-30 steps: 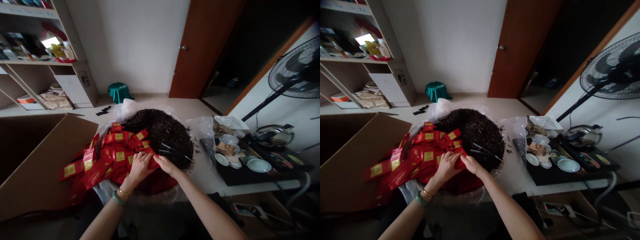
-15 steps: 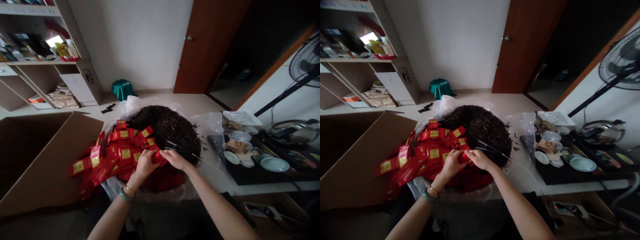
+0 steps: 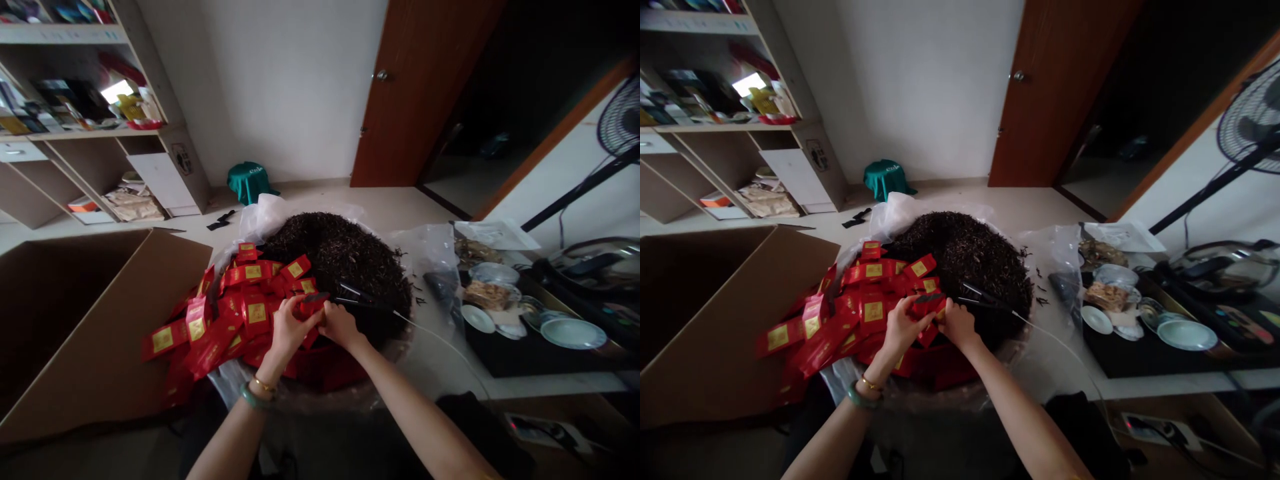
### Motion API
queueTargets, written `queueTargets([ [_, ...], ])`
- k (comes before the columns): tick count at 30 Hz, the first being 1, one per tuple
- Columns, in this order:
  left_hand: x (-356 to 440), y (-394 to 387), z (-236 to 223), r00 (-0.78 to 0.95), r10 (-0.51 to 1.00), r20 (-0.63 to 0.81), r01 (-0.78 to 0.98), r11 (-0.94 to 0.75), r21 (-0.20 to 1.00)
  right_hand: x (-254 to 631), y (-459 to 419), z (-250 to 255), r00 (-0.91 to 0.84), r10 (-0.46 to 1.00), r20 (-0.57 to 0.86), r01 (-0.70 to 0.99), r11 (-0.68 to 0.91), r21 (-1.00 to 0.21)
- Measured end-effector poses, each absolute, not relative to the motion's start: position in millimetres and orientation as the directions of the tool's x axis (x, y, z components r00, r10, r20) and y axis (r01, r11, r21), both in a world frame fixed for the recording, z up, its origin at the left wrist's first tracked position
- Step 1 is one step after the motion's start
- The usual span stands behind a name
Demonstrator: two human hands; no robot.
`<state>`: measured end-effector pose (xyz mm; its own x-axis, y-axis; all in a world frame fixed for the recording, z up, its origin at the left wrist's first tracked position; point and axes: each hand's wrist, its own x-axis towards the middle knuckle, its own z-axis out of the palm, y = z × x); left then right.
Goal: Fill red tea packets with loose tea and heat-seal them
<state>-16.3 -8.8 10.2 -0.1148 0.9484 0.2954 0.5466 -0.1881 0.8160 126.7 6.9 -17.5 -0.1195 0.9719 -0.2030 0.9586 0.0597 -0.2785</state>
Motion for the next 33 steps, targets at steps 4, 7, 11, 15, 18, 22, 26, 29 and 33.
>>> queueTargets([
  [4, -22.1, -5.1, 7.1, -0.190, 0.948, 0.256, 0.504, -0.130, 0.854, 136.6, 11.5, -16.1, -0.296, 0.922, -0.251, 0.905, 0.187, -0.383],
  [7, -24.6, -2.3, 5.0, -0.218, 0.951, 0.219, 0.474, -0.093, 0.876, 156.3, 15.0, -18.0, -0.475, 0.815, -0.331, 0.812, 0.260, -0.523],
  [11, -24.8, -1.2, 5.2, -0.224, 0.949, 0.220, 0.466, -0.094, 0.880, 172.8, 18.0, -29.3, -0.487, 0.817, -0.308, 0.806, 0.285, -0.519],
  [15, -25.2, -2.3, 6.4, -0.222, 0.941, 0.254, 0.479, -0.121, 0.869, 177.8, 22.6, -42.1, -0.398, 0.881, -0.255, 0.852, 0.253, -0.458],
  [18, -26.1, -2.7, 7.4, -0.209, 0.939, 0.272, 0.480, -0.144, 0.866, 185.8, 32.6, -43.4, -0.327, 0.924, -0.198, 0.880, 0.221, -0.422],
  [22, -25.8, -2.8, 9.7, -0.184, 0.942, 0.280, 0.492, -0.158, 0.856, 194.2, 50.0, -31.7, -0.264, 0.942, -0.209, 0.915, 0.176, -0.362],
  [26, -23.0, -4.5, 10.6, -0.138, 0.943, 0.302, 0.502, -0.195, 0.842, 178.2, 55.1, -18.7, -0.248, 0.918, -0.310, 0.949, 0.166, -0.268],
  [29, -20.9, -6.4, 7.3, -0.080, 0.945, 0.318, 0.502, -0.237, 0.832, 157.8, 52.5, -16.0, -0.233, 0.936, -0.265, 0.964, 0.185, -0.191],
  [33, -20.1, -8.2, 2.5, -0.039, 0.945, 0.324, 0.490, -0.264, 0.831, 141.7, 54.0, -17.4, -0.246, 0.939, -0.239, 0.959, 0.200, -0.200],
])
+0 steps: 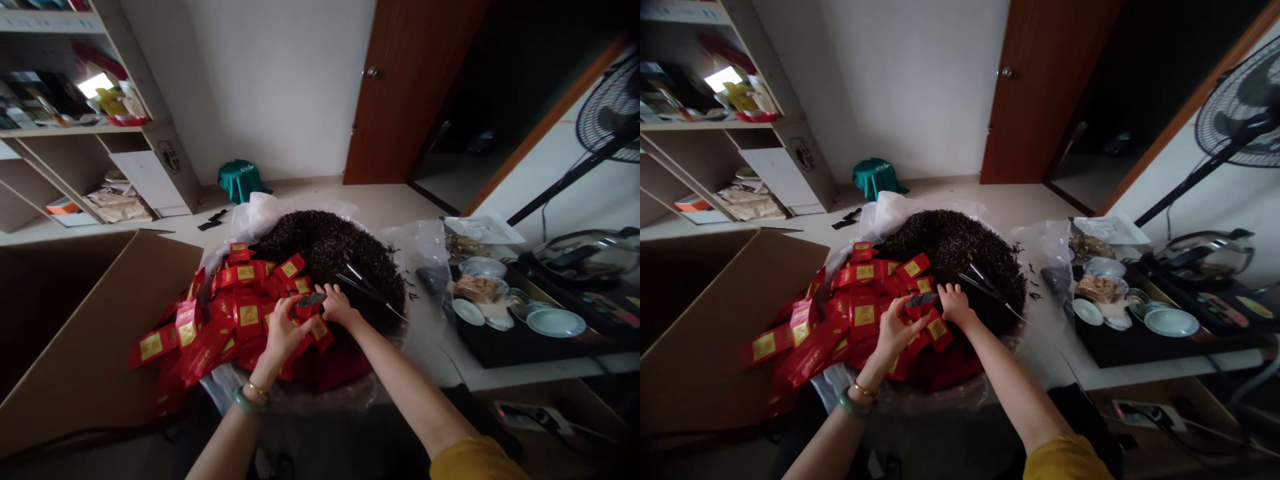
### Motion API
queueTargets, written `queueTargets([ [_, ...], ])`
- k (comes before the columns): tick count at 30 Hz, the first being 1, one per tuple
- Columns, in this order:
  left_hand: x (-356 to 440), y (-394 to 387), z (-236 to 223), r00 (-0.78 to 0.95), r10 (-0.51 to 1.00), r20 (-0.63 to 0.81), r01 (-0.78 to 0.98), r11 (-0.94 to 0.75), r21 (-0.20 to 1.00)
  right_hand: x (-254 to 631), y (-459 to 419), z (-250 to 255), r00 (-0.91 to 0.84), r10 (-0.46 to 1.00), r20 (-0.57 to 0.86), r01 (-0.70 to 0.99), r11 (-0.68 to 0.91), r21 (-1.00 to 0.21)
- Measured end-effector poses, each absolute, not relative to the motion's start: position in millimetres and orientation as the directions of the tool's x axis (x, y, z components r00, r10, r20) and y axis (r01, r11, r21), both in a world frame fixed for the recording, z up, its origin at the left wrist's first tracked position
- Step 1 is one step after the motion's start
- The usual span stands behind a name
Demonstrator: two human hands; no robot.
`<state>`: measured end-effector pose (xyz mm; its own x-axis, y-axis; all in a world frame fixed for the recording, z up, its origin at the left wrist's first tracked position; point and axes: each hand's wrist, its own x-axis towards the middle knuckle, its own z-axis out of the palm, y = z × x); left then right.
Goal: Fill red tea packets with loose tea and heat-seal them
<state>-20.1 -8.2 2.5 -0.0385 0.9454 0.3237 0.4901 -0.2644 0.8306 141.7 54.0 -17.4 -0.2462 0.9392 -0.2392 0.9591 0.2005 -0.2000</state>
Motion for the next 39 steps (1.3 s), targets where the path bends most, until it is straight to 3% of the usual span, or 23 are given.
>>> queueTargets([
  [21, -17.4, -8.5, 6.2, 0.011, 0.945, 0.327, 0.493, -0.290, 0.820, 142.3, 33.8, -24.7, -0.301, 0.934, -0.194, 0.947, 0.267, -0.181],
  [27, -17.7, -7.8, 5.2, -0.027, 0.947, 0.321, 0.521, -0.261, 0.813, 164.5, 44.5, -12.5, -0.289, 0.946, -0.150, 0.899, 0.214, -0.382],
  [32, -15.8, -6.7, 3.1, -0.046, 0.945, 0.324, 0.549, -0.247, 0.799, 179.7, 44.5, 44.8, -0.303, 0.948, 0.097, 0.699, 0.291, -0.653],
  [36, -14.0, -5.8, 1.2, -0.054, 0.951, 0.305, 0.566, -0.222, 0.794, 173.3, 32.4, 93.4, -0.364, 0.909, 0.206, 0.614, 0.400, -0.680],
  [39, -13.3, -5.5, -0.7, -0.049, 0.951, 0.306, 0.571, -0.225, 0.789, 160.2, 24.0, 108.4, -0.409, 0.888, 0.211, 0.628, 0.442, -0.641],
])
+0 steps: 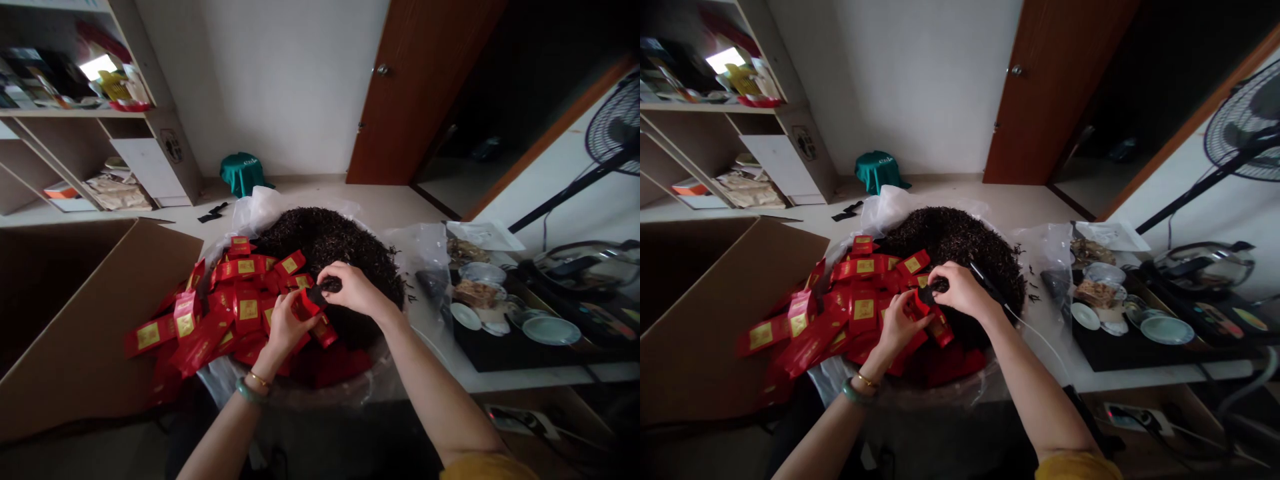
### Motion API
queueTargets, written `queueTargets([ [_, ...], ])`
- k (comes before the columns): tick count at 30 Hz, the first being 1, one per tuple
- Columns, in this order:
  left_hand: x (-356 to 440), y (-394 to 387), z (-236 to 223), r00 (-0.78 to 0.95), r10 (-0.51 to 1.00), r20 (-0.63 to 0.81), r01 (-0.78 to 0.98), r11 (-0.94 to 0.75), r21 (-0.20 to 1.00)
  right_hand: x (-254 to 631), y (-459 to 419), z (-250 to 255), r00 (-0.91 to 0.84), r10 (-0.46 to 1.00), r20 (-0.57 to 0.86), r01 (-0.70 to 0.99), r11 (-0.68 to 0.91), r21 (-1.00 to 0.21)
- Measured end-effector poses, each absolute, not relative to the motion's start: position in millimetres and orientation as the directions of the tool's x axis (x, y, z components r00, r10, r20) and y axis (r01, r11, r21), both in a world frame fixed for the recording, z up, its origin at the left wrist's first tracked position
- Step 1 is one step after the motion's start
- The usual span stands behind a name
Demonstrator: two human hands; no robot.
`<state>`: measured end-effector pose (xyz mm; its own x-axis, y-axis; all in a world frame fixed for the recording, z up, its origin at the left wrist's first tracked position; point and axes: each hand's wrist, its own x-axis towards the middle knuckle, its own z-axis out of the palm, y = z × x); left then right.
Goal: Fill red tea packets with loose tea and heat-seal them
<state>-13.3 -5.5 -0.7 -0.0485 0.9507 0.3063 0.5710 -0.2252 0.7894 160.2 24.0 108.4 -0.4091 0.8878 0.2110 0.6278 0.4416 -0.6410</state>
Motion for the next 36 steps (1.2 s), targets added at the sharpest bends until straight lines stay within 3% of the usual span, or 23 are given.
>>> queueTargets([
  [8, -12.7, -4.9, -2.7, -0.048, 0.943, 0.328, 0.579, -0.241, 0.779, 143.3, 14.9, 105.1, -0.434, 0.875, 0.216, 0.649, 0.470, -0.598],
  [17, -10.3, -4.4, -1.9, -0.036, 0.943, 0.331, 0.584, -0.249, 0.773, 130.7, 7.7, 98.5, -0.486, 0.835, 0.258, 0.519, 0.513, -0.684],
  [21, -9.9, -4.8, 0.6, -0.070, 0.944, 0.322, 0.580, -0.224, 0.783, 140.1, 23.7, 83.8, -0.304, 0.894, 0.328, 0.501, 0.443, -0.743],
  [23, -9.6, -5.0, 2.3, -0.086, 0.946, 0.312, 0.590, -0.204, 0.781, 146.9, 39.2, 67.9, -0.175, 0.949, 0.262, 0.584, 0.314, -0.748],
  [25, -9.4, -5.1, 3.4, -0.089, 0.946, 0.312, 0.607, -0.197, 0.770, 149.8, 55.7, 48.9, -0.177, 0.980, 0.091, 0.740, 0.194, -0.644],
  [27, -9.5, -5.1, 3.5, -0.084, 0.941, 0.327, 0.622, -0.207, 0.755, 147.6, 70.6, 31.3, -0.241, 0.970, -0.024, 0.846, 0.198, -0.495],
  [33, -11.1, -4.4, -0.2, -0.074, 0.922, 0.380, 0.641, -0.248, 0.726, 130.8, 103.7, 11.0, -0.228, 0.953, -0.199, 0.948, 0.171, -0.270],
  [36, -11.9, -3.3, -1.8, -0.081, 0.921, 0.382, 0.645, -0.243, 0.725, 126.1, 110.7, 7.6, -0.226, 0.948, -0.227, 0.956, 0.170, -0.240],
])
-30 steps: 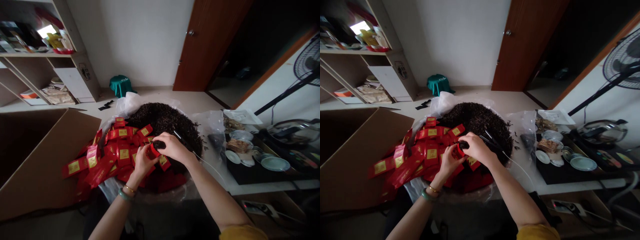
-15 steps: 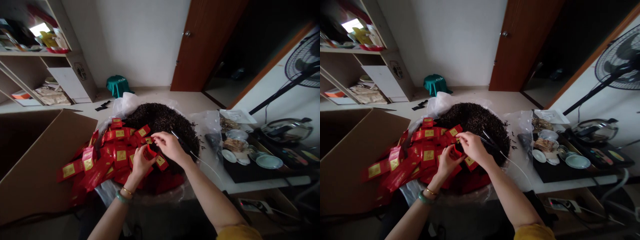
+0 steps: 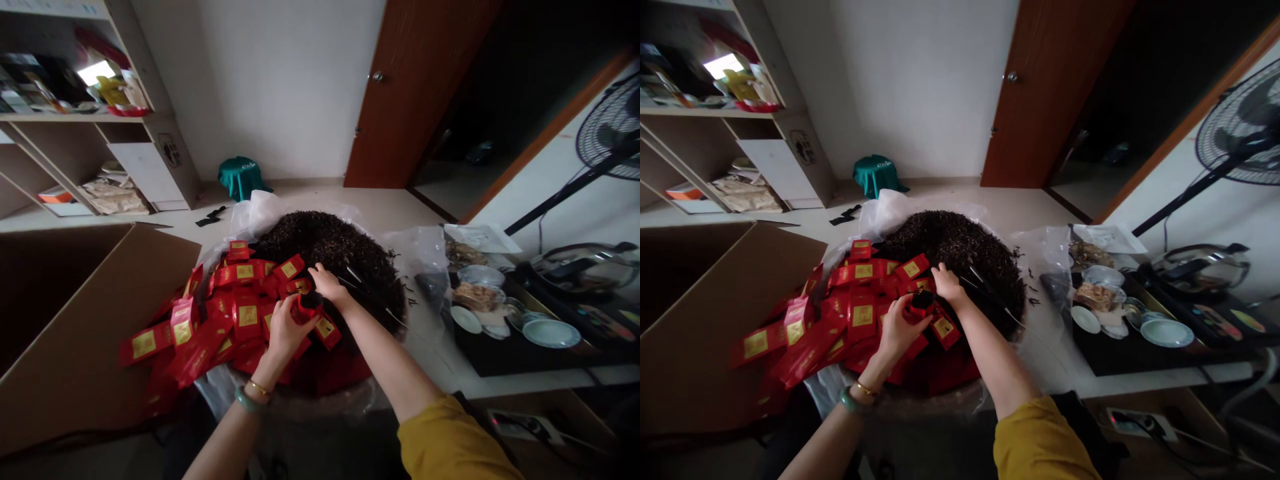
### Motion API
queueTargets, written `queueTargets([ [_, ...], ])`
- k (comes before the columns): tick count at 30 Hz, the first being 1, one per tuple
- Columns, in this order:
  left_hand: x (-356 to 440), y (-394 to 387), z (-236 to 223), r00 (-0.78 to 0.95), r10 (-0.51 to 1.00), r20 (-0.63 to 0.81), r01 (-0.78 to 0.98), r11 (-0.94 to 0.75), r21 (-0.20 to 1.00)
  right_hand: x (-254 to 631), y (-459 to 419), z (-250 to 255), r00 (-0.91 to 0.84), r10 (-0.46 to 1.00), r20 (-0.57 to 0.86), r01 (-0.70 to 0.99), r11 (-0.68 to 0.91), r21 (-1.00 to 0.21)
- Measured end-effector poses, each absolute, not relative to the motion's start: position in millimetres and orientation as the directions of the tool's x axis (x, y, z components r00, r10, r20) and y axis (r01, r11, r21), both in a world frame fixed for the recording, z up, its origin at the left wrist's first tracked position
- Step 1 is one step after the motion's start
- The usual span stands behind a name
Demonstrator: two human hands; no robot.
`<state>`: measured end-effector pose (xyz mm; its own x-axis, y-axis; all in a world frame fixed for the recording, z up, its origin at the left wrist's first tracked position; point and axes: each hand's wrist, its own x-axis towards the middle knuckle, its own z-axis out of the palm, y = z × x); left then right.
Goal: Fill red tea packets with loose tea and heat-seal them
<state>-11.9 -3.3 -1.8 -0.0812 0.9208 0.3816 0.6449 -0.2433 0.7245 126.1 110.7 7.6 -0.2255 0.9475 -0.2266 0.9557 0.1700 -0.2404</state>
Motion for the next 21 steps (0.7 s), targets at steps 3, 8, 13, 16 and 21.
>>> queueTargets([
  [3, -12.4, -2.2, -3.2, -0.094, 0.919, 0.383, 0.640, -0.239, 0.731, 124.9, 107.1, 1.0, -0.208, 0.947, -0.246, 0.962, 0.152, -0.227],
  [8, -11.5, -1.2, -5.2, -0.094, 0.919, 0.382, 0.627, -0.244, 0.740, 129.1, 87.3, -7.9, -0.200, 0.954, -0.222, 0.957, 0.141, -0.254],
  [13, -11.6, 1.3, -7.2, -0.125, 0.934, 0.335, 0.624, -0.189, 0.758, 141.3, 76.5, -4.4, -0.227, 0.965, -0.133, 0.922, 0.168, -0.349],
  [16, -11.8, 5.3, -8.1, -0.158, 0.943, 0.295, 0.615, -0.140, 0.776, 154.3, 73.3, 11.0, -0.233, 0.968, -0.091, 0.894, 0.176, -0.413],
  [21, -10.8, 12.0, -8.9, -0.159, 0.954, 0.254, 0.580, -0.118, 0.806, 162.2, 58.1, 60.8, -0.282, 0.959, 0.020, 0.670, 0.212, -0.712],
])
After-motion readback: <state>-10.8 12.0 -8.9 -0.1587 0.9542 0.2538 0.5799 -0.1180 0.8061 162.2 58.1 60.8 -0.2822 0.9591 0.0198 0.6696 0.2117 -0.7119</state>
